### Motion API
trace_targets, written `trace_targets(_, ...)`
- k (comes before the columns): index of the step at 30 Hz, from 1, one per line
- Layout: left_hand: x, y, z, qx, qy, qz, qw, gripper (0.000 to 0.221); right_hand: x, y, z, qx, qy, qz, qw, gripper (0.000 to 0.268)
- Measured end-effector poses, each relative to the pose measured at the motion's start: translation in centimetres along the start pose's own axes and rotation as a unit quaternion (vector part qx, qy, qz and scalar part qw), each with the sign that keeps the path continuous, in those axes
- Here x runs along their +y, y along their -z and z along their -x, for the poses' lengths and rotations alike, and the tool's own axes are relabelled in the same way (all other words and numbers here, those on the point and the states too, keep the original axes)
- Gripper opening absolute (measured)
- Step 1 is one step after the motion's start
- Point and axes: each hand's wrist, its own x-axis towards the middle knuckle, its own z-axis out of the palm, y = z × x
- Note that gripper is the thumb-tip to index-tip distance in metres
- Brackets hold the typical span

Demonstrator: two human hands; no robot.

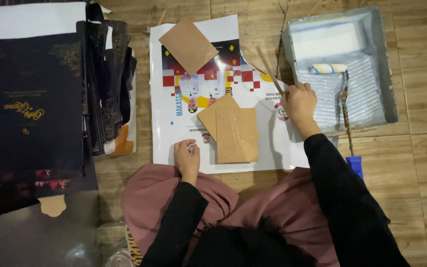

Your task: Applying white paint to small cardboard rectangles using a hand-held roller on a production floor.

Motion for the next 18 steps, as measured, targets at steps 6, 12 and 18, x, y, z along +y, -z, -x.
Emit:
trace_targets(6,1.5,0.5,0.4,0.028,-0.088,-0.129,0.987,0.019,-2.5,-2.7,-3.2,-0.141,-0.11,-0.296,0.938,0.012)
trace_targets(12,2.0,-1.4,-2.0,0.158,-0.172,-0.164,0.958,0.012,-6.7,-7.7,-8.9,-0.224,-0.145,-0.294,0.918,0.015)
trace_targets(18,1.7,-2.0,-2.4,0.182,-0.183,-0.205,0.944,0.018,-9.3,-14.3,-15.1,-0.269,-0.159,-0.304,0.9,0.015)
